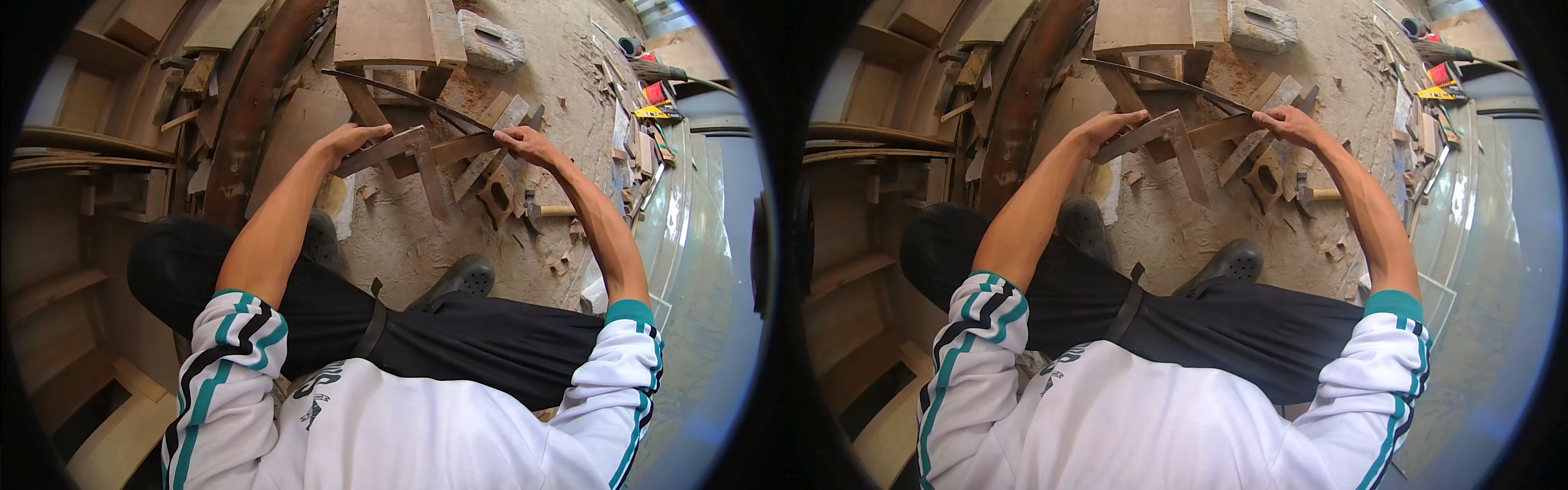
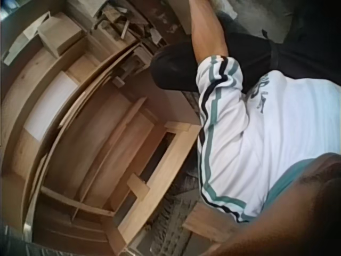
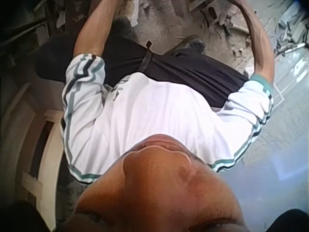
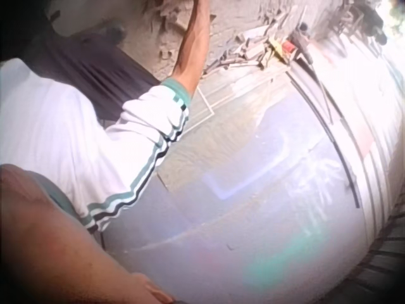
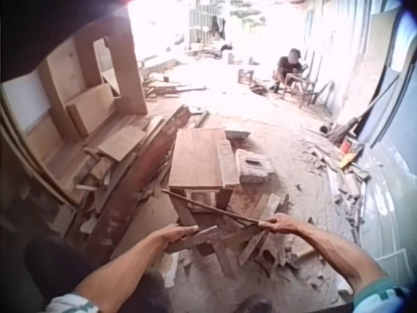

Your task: The person sits on the floor and uses a hand saw to cut a small wooden frame. They hold the frame steady with one hand while sawing with the other, then inspect the cut pieces.

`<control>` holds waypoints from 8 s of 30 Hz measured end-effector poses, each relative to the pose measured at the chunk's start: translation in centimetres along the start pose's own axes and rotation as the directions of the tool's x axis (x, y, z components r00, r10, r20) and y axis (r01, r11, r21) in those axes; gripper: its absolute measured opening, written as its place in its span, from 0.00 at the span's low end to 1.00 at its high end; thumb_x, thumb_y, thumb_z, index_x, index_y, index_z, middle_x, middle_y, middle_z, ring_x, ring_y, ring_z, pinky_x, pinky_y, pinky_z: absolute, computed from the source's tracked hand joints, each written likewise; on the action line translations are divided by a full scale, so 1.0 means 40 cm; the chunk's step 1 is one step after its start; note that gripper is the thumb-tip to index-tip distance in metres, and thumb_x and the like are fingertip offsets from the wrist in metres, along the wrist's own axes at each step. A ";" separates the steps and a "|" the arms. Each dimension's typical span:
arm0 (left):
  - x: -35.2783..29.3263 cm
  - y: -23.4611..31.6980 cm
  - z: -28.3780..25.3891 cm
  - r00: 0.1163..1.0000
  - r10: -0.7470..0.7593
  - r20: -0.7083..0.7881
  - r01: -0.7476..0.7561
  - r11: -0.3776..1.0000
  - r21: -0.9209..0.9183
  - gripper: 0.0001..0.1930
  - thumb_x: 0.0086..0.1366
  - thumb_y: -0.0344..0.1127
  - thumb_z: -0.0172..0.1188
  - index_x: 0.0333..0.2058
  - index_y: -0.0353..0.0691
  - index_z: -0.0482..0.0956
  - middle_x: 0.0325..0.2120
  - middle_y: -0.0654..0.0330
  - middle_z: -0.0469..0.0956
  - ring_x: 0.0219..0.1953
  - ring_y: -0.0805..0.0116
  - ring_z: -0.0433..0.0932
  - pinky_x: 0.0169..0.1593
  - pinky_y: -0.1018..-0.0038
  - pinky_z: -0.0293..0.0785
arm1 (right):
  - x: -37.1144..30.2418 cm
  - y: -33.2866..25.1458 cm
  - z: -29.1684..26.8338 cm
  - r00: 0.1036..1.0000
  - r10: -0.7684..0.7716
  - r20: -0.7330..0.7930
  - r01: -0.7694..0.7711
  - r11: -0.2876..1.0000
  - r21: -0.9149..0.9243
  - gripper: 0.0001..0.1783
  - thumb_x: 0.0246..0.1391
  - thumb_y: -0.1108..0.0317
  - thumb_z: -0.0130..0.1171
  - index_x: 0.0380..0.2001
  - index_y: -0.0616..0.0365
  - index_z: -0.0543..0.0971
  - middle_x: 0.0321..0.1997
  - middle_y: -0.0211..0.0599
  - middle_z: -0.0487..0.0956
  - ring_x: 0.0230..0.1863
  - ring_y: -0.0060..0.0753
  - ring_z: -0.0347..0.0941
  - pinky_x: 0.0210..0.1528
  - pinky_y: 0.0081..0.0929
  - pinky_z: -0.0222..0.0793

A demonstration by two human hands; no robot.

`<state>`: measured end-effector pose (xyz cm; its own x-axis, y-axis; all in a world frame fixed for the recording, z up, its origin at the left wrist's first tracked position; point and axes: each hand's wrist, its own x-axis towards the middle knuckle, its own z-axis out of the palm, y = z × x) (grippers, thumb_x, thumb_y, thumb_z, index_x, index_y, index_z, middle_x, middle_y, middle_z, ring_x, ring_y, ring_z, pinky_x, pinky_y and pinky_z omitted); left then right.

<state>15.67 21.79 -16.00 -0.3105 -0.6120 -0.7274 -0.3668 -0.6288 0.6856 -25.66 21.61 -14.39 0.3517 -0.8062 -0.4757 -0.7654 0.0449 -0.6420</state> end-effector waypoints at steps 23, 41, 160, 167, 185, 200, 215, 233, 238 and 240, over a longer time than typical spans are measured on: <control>0.012 0.018 -0.017 0.999 -0.049 0.006 0.049 0.996 -0.069 0.32 0.64 0.67 0.59 0.46 0.40 0.84 0.33 0.55 0.83 0.30 0.68 0.80 0.36 0.72 0.75 | -0.009 -0.060 0.005 0.969 -0.215 -0.124 0.177 0.948 -0.263 0.34 0.67 0.39 0.50 0.31 0.65 0.79 0.28 0.55 0.79 0.34 0.56 0.76 0.38 0.45 0.69; 0.012 0.092 0.032 0.981 0.186 -0.063 -0.189 0.981 -0.044 0.34 0.65 0.67 0.56 0.45 0.37 0.84 0.34 0.56 0.84 0.31 0.68 0.81 0.39 0.71 0.75 | -0.039 -0.047 -0.064 0.898 -0.356 -0.257 0.236 0.885 -0.401 0.31 0.69 0.42 0.49 0.29 0.62 0.78 0.24 0.57 0.77 0.29 0.61 0.77 0.33 0.46 0.70; 0.133 0.364 0.332 0.723 0.184 -0.666 -0.645 0.526 -0.554 0.24 0.71 0.51 0.52 0.46 0.29 0.73 0.35 0.54 0.77 0.36 0.62 0.76 0.43 0.65 0.72 | -0.415 -0.044 -0.276 0.878 0.252 -0.407 -0.080 0.916 0.394 0.24 0.58 0.44 0.68 0.28 0.55 0.78 0.17 0.20 0.67 0.17 0.14 0.60 0.18 0.20 0.52; 0.111 0.348 0.195 0.712 -0.059 -0.700 -0.563 0.548 -0.619 0.39 0.69 0.57 0.51 0.65 0.27 0.58 0.60 0.40 0.67 0.58 0.51 0.73 0.58 0.58 0.73 | -0.410 0.231 -0.258 0.703 0.455 -0.547 -0.353 0.891 0.287 0.24 0.56 0.45 0.69 0.24 0.53 0.77 0.17 0.24 0.69 0.18 0.19 0.62 0.20 0.25 0.56; 0.094 0.387 0.189 0.700 -0.018 -0.714 -0.638 0.433 -0.636 0.30 0.70 0.60 0.53 0.50 0.33 0.69 0.41 0.55 0.74 0.41 0.60 0.74 0.47 0.57 0.76 | -0.383 0.039 -0.221 0.807 0.343 -0.481 -0.016 0.826 0.563 0.43 0.62 0.28 0.48 0.58 0.59 0.76 0.48 0.42 0.81 0.38 0.30 0.78 0.37 0.29 0.77; -0.016 0.445 0.337 0.661 -0.098 -0.744 -0.712 0.230 -0.663 0.30 0.72 0.60 0.50 0.45 0.32 0.72 0.34 0.57 0.73 0.34 0.63 0.73 0.43 0.63 0.75 | -0.348 -0.198 -0.377 0.890 0.201 -0.409 0.065 0.832 0.550 0.15 0.55 0.61 0.69 0.41 0.60 0.85 0.36 0.37 0.84 0.34 0.27 0.79 0.37 0.29 0.78; -0.002 0.456 0.294 0.646 -0.117 -0.754 -0.710 0.270 -0.650 0.28 0.70 0.61 0.53 0.37 0.33 0.72 0.30 0.57 0.73 0.30 0.64 0.73 0.38 0.68 0.75 | -0.201 -0.142 -0.326 0.742 0.174 -0.647 -0.138 0.985 0.107 0.19 0.58 0.53 0.59 0.35 0.59 0.85 0.28 0.45 0.83 0.31 0.40 0.81 0.40 0.37 0.75; 0.034 0.432 0.127 0.642 -0.193 -0.742 -0.692 0.272 -0.669 0.30 0.70 0.65 0.50 0.40 0.37 0.71 0.34 0.59 0.73 0.36 0.63 0.73 0.45 0.63 0.73 | -0.137 -0.256 -0.295 0.780 -0.209 -0.590 0.319 0.944 0.087 0.22 0.58 0.51 0.70 0.45 0.59 0.84 0.37 0.36 0.85 0.38 0.26 0.81 0.39 0.27 0.78; 0.027 0.425 0.137 0.783 -0.068 -0.618 -0.568 0.328 -0.755 0.29 0.70 0.65 0.53 0.41 0.38 0.70 0.34 0.59 0.75 0.36 0.63 0.75 0.45 0.64 0.75 | -0.124 -0.242 -0.300 0.717 -0.110 -0.688 0.352 0.909 0.222 0.14 0.62 0.58 0.65 0.40 0.60 0.85 0.32 0.34 0.85 0.32 0.23 0.79 0.35 0.24 0.76; 0.010 0.428 0.143 0.794 0.047 -0.606 -0.583 0.337 -0.739 0.28 0.70 0.63 0.55 0.42 0.39 0.70 0.34 0.59 0.76 0.36 0.64 0.76 0.45 0.65 0.76 | -0.118 -0.237 -0.304 0.705 -0.089 -0.704 0.398 0.871 0.289 0.15 0.63 0.58 0.64 0.39 0.60 0.85 0.30 0.33 0.84 0.26 0.20 0.76 0.30 0.22 0.74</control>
<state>4.24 13.52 -4.74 0.2672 -0.8061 -0.5281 0.7059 -0.2093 0.6767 -26.63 17.81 1.24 -0.0631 -0.9874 0.1450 -0.3709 -0.1117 -0.9219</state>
